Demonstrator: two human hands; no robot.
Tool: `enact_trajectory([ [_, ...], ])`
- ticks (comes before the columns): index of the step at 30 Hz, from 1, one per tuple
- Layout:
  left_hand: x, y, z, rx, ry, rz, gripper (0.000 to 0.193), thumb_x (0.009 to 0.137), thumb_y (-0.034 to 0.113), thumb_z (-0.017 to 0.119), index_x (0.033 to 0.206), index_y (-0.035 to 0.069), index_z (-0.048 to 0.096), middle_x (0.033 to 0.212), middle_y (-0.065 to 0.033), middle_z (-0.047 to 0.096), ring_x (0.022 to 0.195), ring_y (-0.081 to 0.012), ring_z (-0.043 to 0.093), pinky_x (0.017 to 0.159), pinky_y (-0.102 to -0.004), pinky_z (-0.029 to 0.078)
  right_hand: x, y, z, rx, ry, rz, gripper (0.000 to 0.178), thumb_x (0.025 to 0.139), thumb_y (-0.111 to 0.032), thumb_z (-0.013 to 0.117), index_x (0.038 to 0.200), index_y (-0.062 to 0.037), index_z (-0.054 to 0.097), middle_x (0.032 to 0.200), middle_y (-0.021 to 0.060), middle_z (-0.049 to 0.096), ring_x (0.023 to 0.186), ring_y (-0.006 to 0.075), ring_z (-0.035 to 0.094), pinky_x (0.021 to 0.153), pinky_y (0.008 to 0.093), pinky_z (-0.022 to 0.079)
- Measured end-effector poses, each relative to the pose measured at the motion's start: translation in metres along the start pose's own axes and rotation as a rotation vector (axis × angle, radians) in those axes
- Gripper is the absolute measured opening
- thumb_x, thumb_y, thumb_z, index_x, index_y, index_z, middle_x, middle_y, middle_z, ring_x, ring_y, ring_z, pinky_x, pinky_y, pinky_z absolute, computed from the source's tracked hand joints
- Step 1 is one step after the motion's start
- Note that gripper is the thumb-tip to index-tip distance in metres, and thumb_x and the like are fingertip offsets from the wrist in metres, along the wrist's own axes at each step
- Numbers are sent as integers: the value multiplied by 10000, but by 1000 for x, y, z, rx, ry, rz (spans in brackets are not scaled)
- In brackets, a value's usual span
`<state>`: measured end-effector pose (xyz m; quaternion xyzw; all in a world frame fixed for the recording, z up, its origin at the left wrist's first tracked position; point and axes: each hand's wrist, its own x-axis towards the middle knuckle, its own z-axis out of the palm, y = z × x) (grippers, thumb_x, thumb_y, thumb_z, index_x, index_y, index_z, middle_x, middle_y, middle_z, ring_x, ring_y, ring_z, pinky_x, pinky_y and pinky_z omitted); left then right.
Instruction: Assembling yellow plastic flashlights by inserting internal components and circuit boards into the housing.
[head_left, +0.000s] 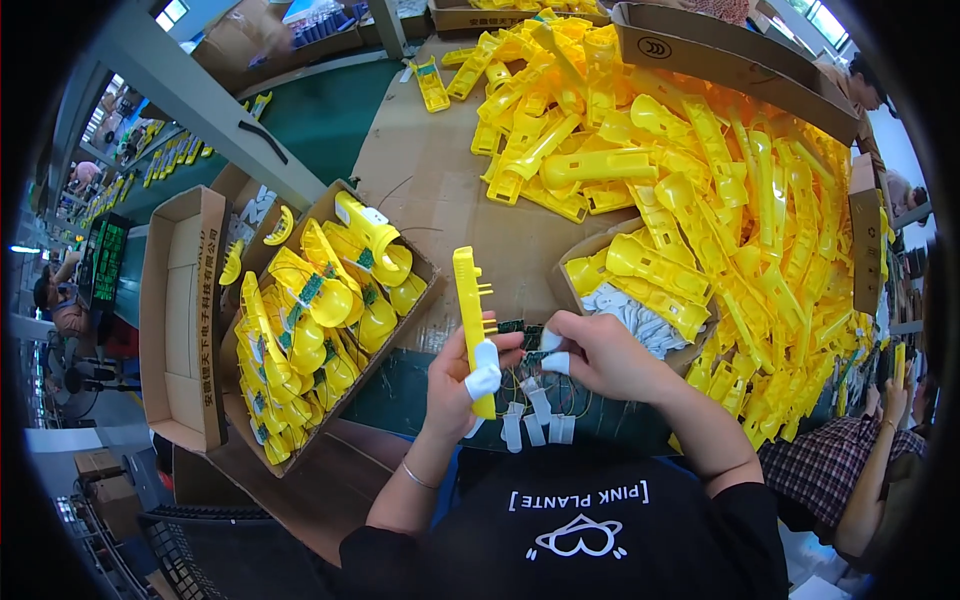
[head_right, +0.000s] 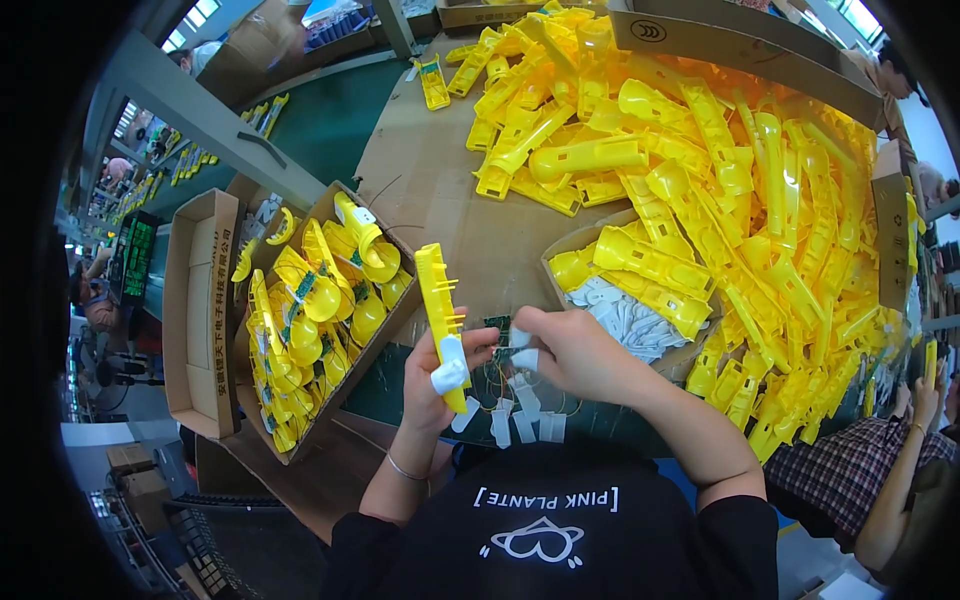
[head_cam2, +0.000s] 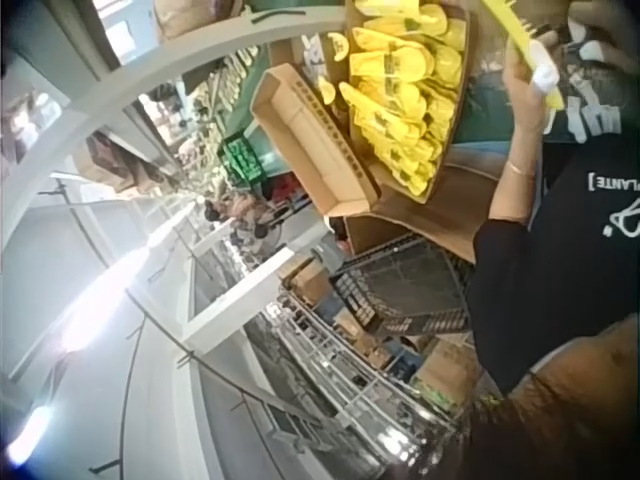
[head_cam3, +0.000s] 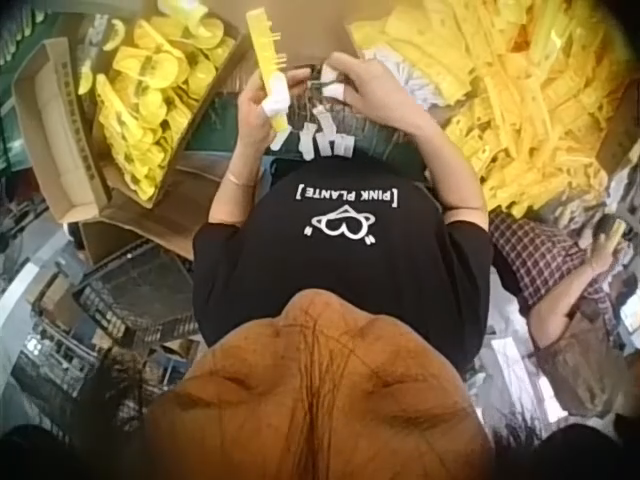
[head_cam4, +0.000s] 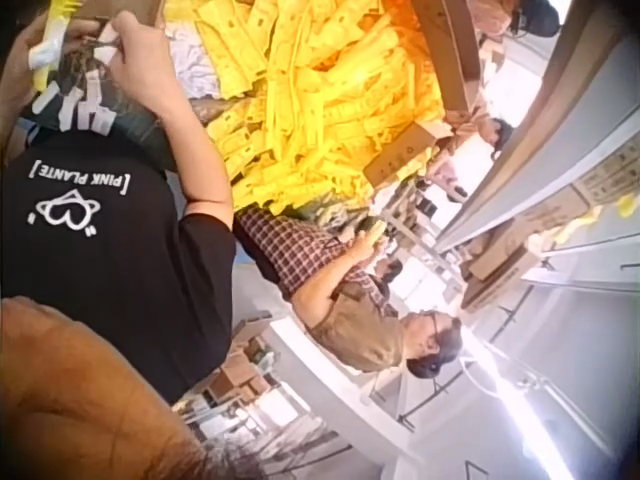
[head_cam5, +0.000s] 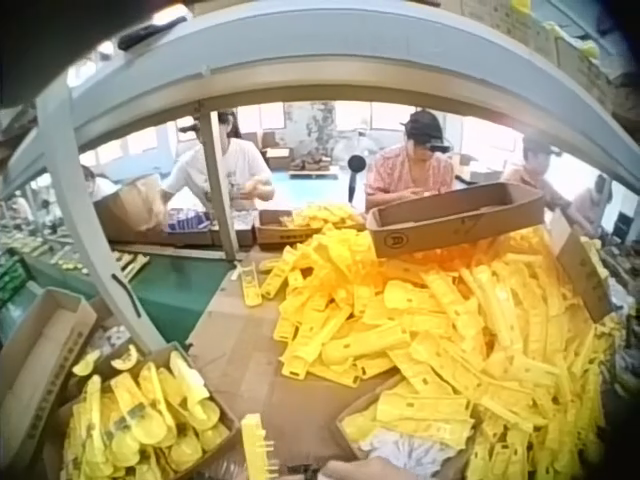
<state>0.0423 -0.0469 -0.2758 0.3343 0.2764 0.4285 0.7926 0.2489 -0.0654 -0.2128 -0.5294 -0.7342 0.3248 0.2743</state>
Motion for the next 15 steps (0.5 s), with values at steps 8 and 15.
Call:
enact_trajectory([
  [8,-12,4,41,425,54,331,652,754,97,637,1295,-49,303,1110,-223,567,1032,-290,572,897,-383,455,2,-1,-9,343,15,210,135,777,-52,650,856,-3,553,658,12,553,608,45,527,541,197,429],
  [15,8,10,15,-312,-120,67,525,846,173,541,1297,5,332,1084,-140,513,908,-253,584,793,-362,501,-2,-8,-6,441,104,46,97,806,0,610,883,16,553,701,14,584,593,62,558,550,212,474],
])
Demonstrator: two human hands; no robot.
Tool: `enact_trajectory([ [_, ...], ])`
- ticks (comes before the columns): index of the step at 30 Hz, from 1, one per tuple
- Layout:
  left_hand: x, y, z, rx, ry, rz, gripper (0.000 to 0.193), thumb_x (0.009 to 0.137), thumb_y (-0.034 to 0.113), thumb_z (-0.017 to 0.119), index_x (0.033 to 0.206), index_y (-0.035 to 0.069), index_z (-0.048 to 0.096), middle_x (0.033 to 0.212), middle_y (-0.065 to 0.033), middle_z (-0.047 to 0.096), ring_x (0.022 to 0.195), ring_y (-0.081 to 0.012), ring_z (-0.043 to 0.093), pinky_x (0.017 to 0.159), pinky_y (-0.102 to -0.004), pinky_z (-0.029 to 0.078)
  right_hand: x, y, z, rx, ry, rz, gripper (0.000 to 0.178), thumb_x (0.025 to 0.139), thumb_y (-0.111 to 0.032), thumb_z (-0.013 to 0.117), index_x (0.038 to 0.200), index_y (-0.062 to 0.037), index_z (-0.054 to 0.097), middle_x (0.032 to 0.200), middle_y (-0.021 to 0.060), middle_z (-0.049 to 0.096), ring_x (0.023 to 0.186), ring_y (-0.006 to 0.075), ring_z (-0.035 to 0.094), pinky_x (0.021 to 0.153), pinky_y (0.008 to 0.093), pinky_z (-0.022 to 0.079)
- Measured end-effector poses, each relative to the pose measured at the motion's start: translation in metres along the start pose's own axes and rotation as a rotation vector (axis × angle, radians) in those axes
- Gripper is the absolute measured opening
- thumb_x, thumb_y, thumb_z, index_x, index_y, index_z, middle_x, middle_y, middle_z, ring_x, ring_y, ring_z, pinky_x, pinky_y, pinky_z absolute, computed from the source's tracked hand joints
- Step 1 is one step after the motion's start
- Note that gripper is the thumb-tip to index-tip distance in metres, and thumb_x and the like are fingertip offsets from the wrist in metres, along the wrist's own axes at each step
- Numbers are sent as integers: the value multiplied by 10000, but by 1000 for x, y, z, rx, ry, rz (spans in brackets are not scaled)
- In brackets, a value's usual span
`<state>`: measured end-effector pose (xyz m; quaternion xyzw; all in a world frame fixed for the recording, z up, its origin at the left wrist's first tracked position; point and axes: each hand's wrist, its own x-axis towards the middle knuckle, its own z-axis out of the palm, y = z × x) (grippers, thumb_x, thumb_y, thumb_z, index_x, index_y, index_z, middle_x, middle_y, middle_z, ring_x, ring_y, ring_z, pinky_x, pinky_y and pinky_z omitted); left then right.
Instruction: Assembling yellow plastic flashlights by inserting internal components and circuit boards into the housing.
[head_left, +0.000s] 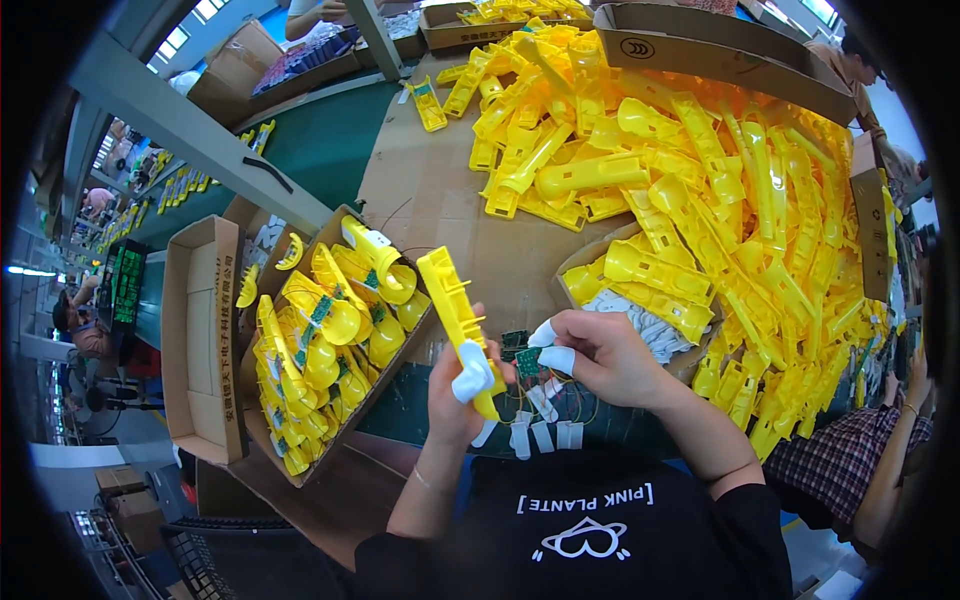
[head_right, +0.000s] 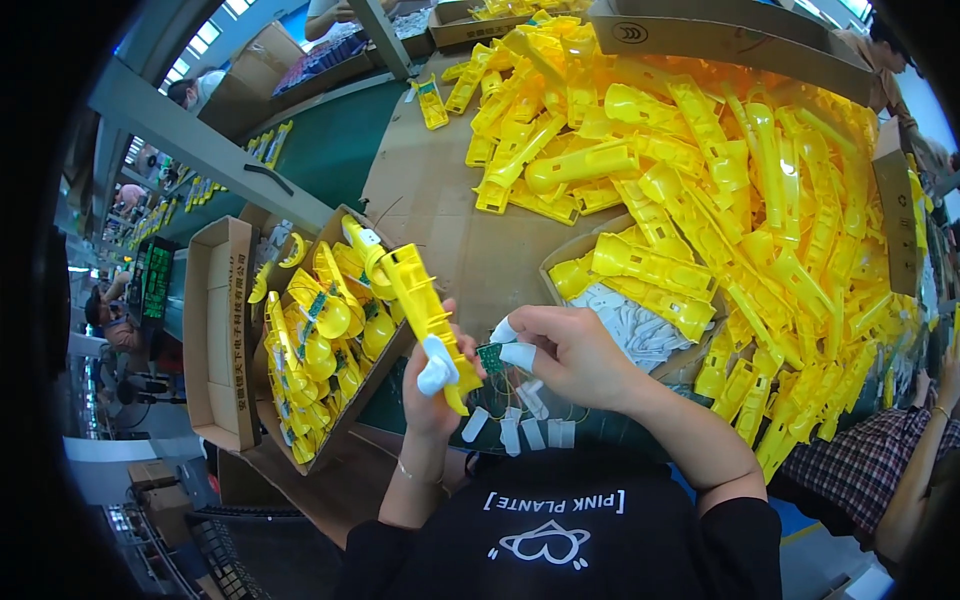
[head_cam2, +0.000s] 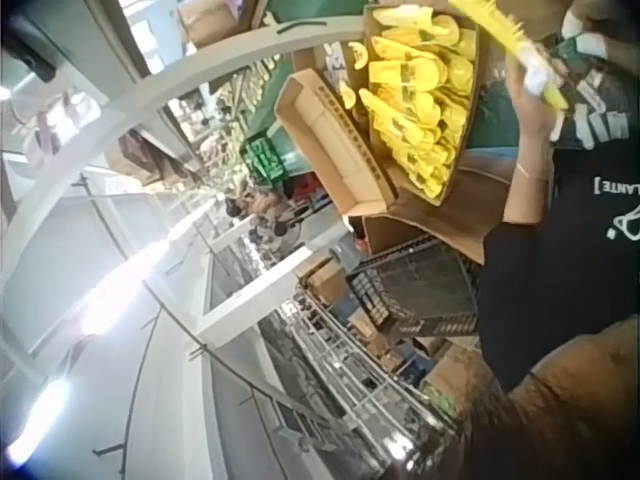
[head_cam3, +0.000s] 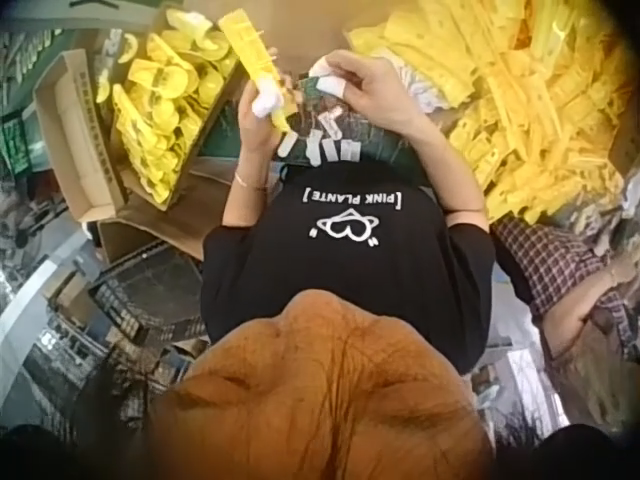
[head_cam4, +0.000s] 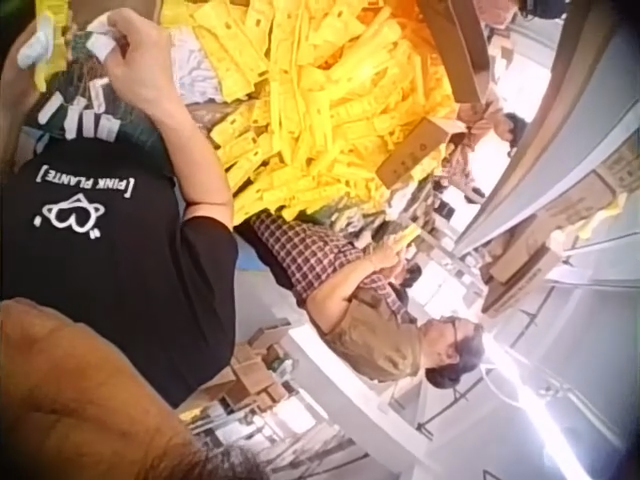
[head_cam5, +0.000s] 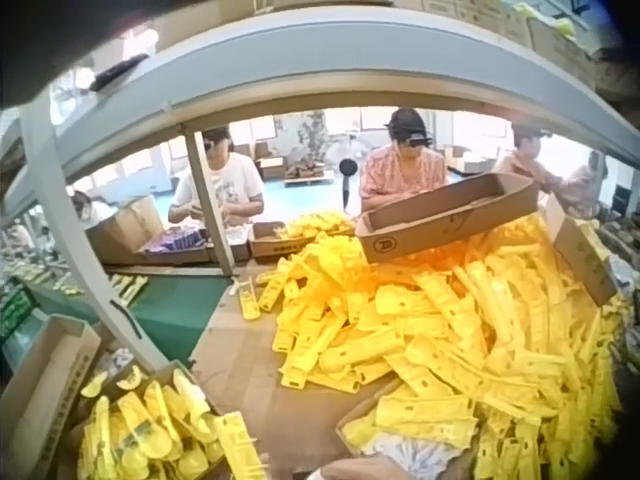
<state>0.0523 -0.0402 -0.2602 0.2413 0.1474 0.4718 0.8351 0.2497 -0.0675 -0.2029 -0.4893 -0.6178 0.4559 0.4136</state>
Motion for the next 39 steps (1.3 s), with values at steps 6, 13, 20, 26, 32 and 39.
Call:
enact_trajectory([
  [6,-8,-12,-8,-137,-51,-75,481,913,282,448,1310,37,329,1223,-149,476,1091,-295,517,889,-421,456,5,-16,22,-22,45,-40,131,795,-11,608,904,11,539,682,44,574,578,80,578,522,215,468],
  [13,-7,-23,-17,-171,-83,-87,472,938,323,375,1324,55,324,1244,-128,476,1095,-269,524,915,-410,439,9,-16,25,-249,58,-208,161,726,38,585,876,7,533,705,110,574,593,201,599,525,275,473],
  [20,-7,-23,-9,-209,-69,-71,508,940,340,353,1369,82,267,1301,-112,419,1162,-245,466,939,-393,418,8,-24,23,-235,45,-144,158,712,35,584,855,0,525,717,121,569,618,253,598,545,316,478],
  [26,-6,-25,-19,-181,-167,-81,491,941,328,346,1361,80,286,1288,-97,445,1151,-234,480,966,-390,391,9,-24,28,-240,73,-201,146,714,29,589,843,-3,527,705,121,566,613,269,593,546,324,479],
  [32,-9,-22,-7,-100,-17,-46,454,937,321,359,1314,67,352,1235,-102,491,1125,-238,503,947,-389,408,8,-20,27,-451,0,-229,210,669,38,613,855,-2,526,768,125,529,681,277,578,588,331,485],
  [39,-10,-19,1,-102,50,-100,471,938,351,391,1294,45,355,1220,-116,491,1100,-240,517,934,-382,419,-4,-13,35,-593,65,-341,251,638,41,633,870,7,542,869,142,503,740,270,557,624,325,492],
])
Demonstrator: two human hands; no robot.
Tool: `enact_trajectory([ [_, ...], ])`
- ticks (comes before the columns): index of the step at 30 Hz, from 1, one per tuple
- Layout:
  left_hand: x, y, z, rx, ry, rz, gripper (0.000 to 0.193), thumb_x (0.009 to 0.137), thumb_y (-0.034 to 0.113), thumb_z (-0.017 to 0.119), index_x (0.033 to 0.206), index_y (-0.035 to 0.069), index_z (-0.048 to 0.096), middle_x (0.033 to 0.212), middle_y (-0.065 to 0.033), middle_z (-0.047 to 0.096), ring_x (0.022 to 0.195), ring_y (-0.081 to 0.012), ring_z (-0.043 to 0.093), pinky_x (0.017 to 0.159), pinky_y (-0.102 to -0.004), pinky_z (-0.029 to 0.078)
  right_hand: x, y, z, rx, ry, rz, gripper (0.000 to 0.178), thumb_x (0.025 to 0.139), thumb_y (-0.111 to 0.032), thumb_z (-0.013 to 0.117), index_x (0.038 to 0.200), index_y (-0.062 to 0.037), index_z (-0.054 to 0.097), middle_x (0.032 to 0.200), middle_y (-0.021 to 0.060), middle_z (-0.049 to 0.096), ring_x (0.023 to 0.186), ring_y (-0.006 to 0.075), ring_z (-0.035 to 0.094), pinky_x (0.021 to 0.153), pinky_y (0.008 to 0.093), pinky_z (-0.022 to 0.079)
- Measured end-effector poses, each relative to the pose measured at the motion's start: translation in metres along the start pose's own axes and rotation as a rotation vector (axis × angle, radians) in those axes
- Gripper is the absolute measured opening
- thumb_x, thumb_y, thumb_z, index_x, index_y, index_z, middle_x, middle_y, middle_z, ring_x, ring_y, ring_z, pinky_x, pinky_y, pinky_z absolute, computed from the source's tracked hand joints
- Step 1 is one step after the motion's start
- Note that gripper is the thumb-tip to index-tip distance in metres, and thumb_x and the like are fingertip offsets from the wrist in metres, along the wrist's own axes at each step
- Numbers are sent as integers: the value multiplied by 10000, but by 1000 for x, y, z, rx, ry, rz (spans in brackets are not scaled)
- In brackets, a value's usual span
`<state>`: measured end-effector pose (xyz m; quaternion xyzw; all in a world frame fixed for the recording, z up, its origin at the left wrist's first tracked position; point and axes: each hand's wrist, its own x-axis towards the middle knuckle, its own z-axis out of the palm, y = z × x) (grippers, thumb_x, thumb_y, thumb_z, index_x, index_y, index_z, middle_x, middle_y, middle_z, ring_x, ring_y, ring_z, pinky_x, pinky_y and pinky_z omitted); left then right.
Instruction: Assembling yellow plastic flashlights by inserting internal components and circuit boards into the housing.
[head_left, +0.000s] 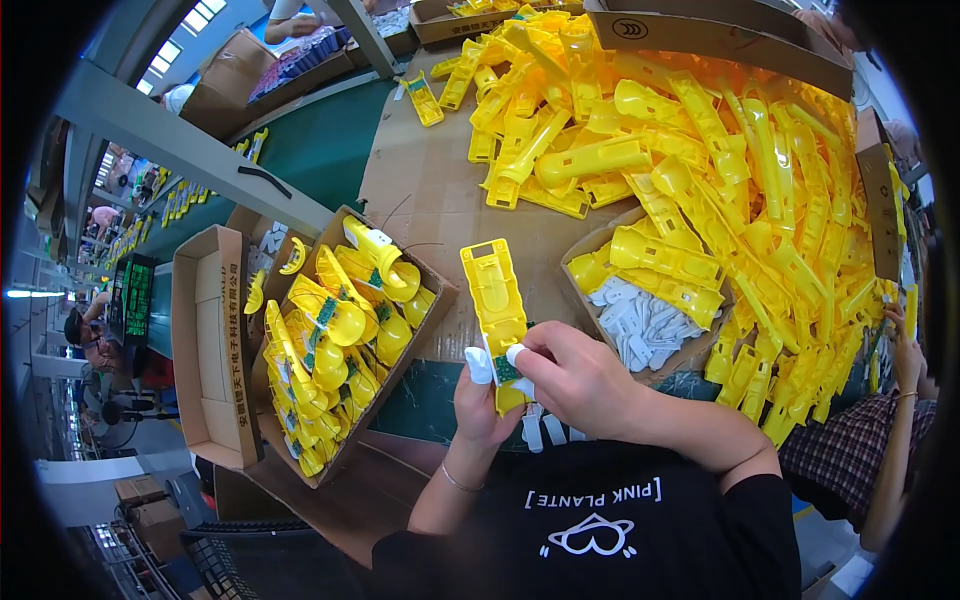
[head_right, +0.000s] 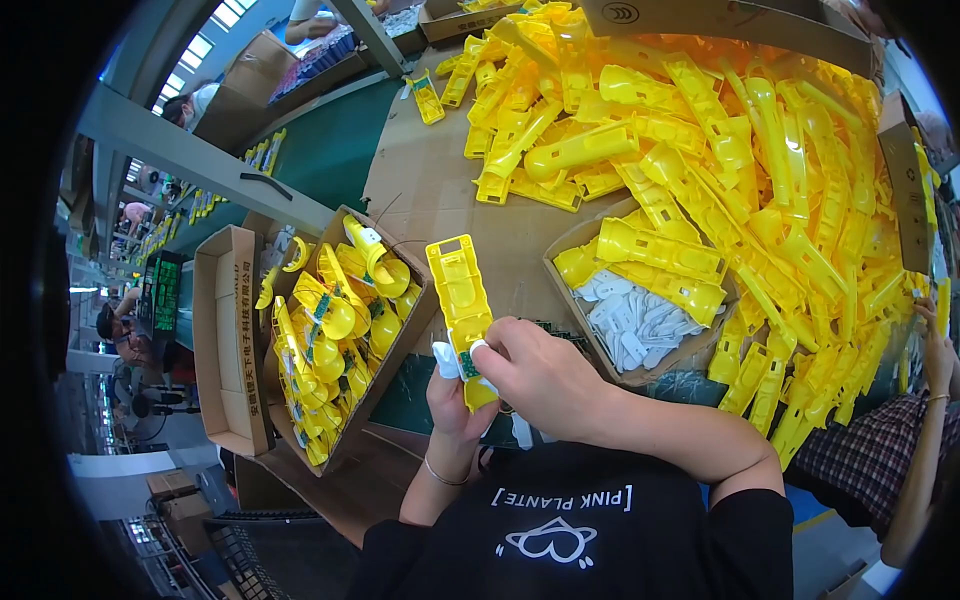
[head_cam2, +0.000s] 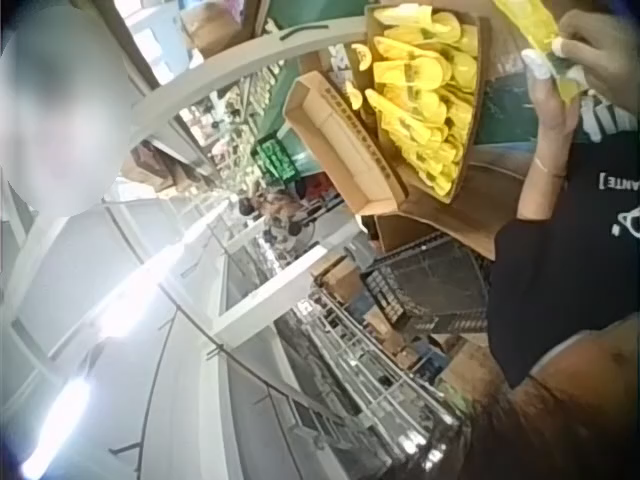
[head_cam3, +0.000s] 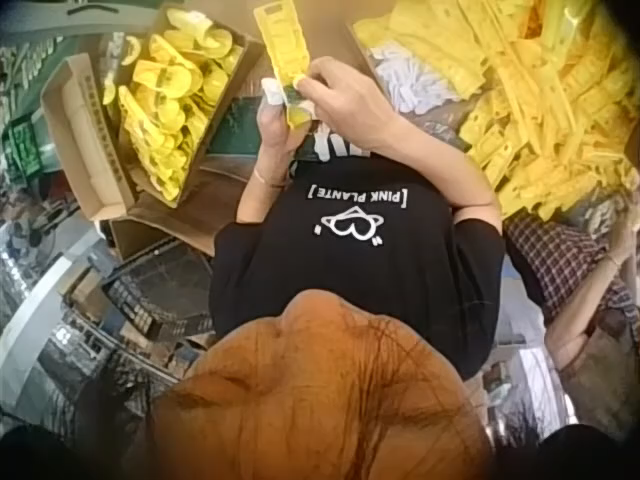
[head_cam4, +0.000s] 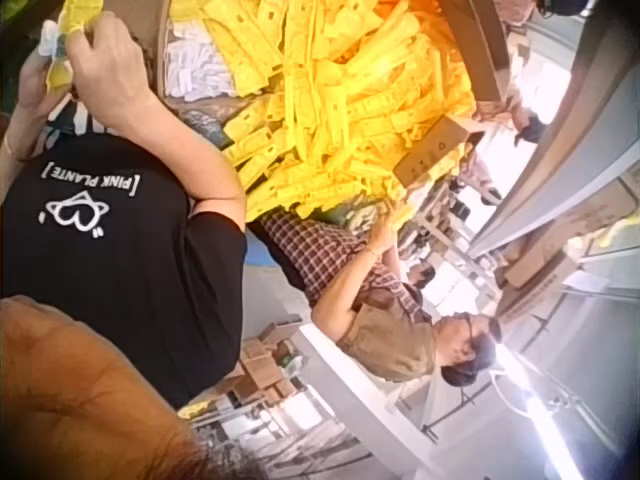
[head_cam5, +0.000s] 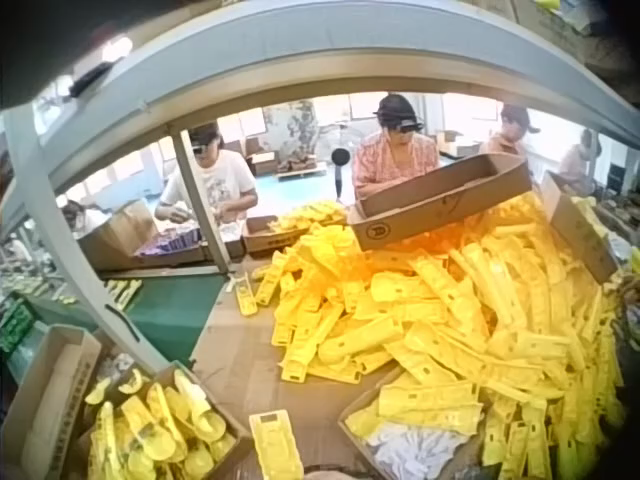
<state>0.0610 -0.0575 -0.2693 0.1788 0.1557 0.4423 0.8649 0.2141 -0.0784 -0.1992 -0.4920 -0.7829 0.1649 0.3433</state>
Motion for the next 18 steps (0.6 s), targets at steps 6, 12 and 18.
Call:
enact_trajectory([
  [6,0,-2,5,130,17,-4,455,945,336,382,1283,31,361,1214,-116,488,1090,-230,518,928,-363,424,-2,-2,-3,-71,-2,-79,225,668,-6,623,879,32,555,886,145,507,768,266,555,610,318,498],
  [12,1,-6,8,143,40,9,454,947,338,382,1273,23,367,1194,-113,495,1067,-222,528,917,-357,432,-3,1,0,-113,37,-141,230,675,-31,623,886,41,570,873,144,512,759,261,555,573,298,492],
  [18,-2,-1,18,405,78,73,464,949,337,386,1271,3,370,1175,-111,516,1052,-200,534,917,-329,425,-10,12,3,-107,55,-167,211,668,-35,631,857,41,576,855,136,514,734,255,553,567,296,490],
])
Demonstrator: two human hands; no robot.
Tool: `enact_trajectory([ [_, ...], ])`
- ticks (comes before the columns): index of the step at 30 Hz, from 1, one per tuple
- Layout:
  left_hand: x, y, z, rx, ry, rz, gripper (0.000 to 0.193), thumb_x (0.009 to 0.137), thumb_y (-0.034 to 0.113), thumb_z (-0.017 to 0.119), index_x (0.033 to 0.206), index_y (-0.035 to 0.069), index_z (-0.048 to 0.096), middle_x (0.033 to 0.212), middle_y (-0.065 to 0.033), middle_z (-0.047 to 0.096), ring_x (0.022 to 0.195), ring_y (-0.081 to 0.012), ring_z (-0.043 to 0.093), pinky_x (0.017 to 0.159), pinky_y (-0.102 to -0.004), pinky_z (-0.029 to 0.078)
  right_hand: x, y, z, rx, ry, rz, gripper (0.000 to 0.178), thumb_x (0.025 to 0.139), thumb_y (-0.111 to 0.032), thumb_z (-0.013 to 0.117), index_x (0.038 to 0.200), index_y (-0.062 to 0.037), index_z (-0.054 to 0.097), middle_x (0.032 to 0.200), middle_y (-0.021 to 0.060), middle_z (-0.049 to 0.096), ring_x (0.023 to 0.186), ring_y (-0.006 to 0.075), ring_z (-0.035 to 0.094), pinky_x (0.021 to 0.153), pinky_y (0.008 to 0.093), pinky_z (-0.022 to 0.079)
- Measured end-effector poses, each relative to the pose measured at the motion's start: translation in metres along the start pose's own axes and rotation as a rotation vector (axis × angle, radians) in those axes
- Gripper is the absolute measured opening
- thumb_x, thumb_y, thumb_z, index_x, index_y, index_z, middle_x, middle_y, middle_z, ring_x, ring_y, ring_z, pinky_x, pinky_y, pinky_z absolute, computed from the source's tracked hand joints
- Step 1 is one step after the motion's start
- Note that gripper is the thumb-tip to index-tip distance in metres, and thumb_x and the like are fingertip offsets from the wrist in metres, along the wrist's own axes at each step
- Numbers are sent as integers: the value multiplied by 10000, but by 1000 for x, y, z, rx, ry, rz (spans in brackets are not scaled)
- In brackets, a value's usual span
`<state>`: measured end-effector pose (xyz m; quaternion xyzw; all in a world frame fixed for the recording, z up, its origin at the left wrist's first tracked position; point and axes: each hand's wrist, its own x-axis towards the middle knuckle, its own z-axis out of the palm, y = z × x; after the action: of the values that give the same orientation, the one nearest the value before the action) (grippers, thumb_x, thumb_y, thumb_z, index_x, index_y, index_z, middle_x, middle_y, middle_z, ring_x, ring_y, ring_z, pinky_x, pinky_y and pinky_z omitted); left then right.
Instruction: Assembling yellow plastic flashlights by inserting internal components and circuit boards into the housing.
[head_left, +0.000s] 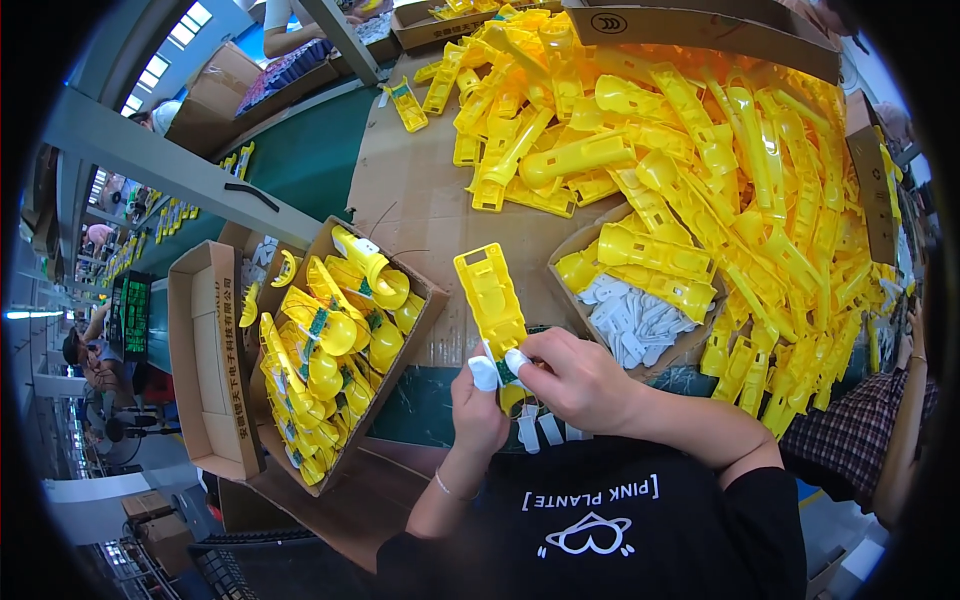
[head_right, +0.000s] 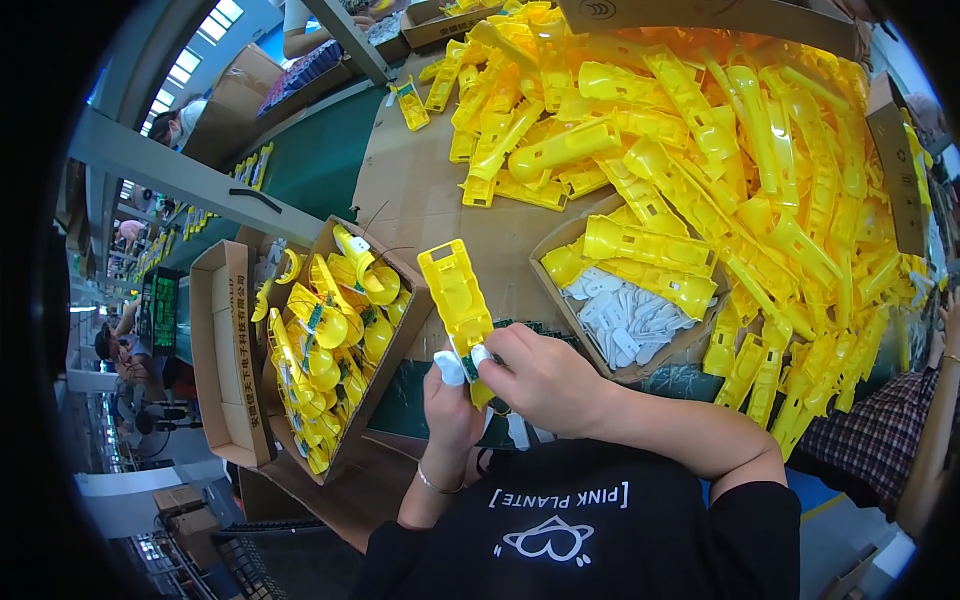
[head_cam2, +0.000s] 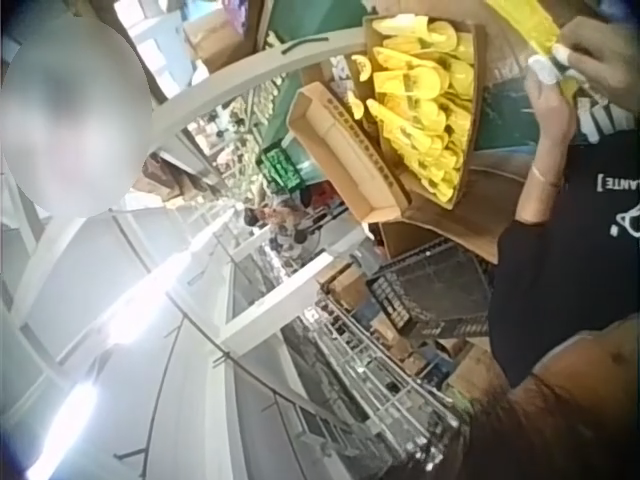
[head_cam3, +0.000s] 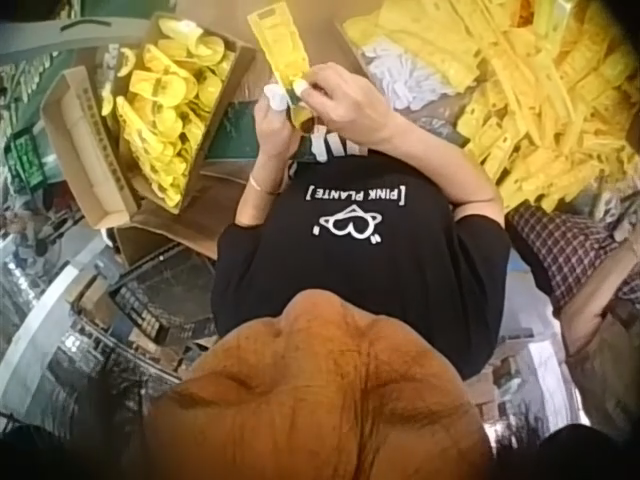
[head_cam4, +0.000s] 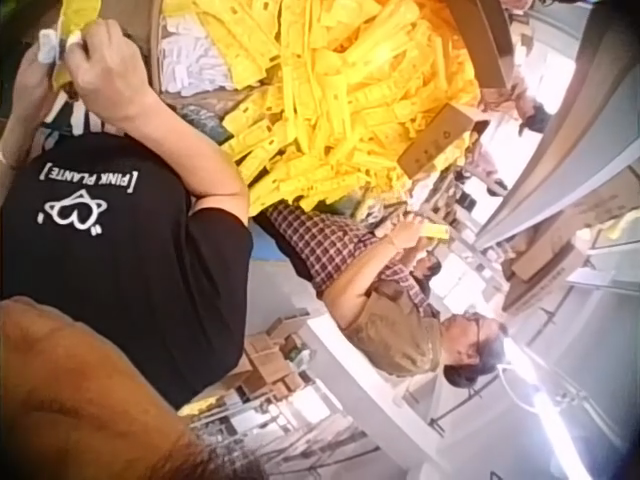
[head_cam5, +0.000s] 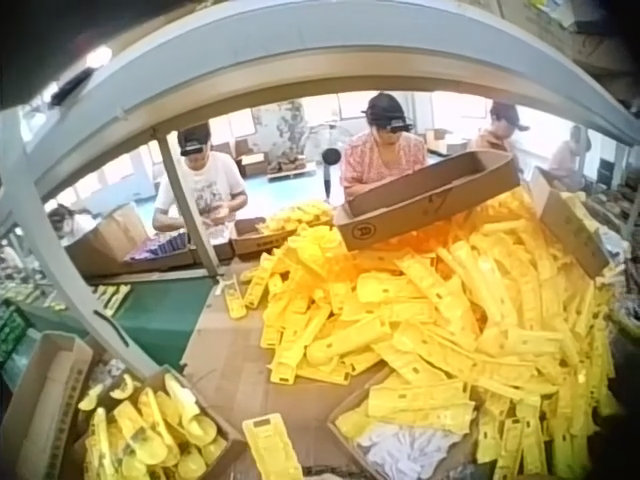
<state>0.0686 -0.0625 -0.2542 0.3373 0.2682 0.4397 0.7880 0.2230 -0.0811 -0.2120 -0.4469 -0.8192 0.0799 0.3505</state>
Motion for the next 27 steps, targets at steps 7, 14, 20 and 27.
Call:
enact_trajectory([
  [7,0,9,9,432,-115,177,389,884,107,524,1228,-31,406,1182,-132,531,1059,-178,531,927,-294,402,-10,5,0,122,118,-38,160,708,10,641,852,40,578,898,120,517,732,217,565,604,277,489],
  [14,-7,22,18,304,-172,180,350,863,116,545,1158,-43,445,1071,-111,598,935,-134,584,816,-267,463,-14,5,-18,983,89,509,351,742,29,672,1051,34,504,948,81,506,860,158,576,779,269,489],
  [20,-16,20,20,442,-130,270,375,841,123,557,1160,-35,437,1002,-123,618,897,-149,596,791,-267,473,-15,-4,-14,1185,48,572,328,765,23,658,1044,32,486,949,50,501,909,119,566,833,266,471],
  [27,-4,45,30,167,-133,189,345,870,140,519,1155,-21,412,1001,-119,577,900,-177,591,790,-301,485,-5,24,-14,1626,-227,487,641,738,-162,724,1239,15,365,1212,129,469,1131,210,471,964,351,383],
])
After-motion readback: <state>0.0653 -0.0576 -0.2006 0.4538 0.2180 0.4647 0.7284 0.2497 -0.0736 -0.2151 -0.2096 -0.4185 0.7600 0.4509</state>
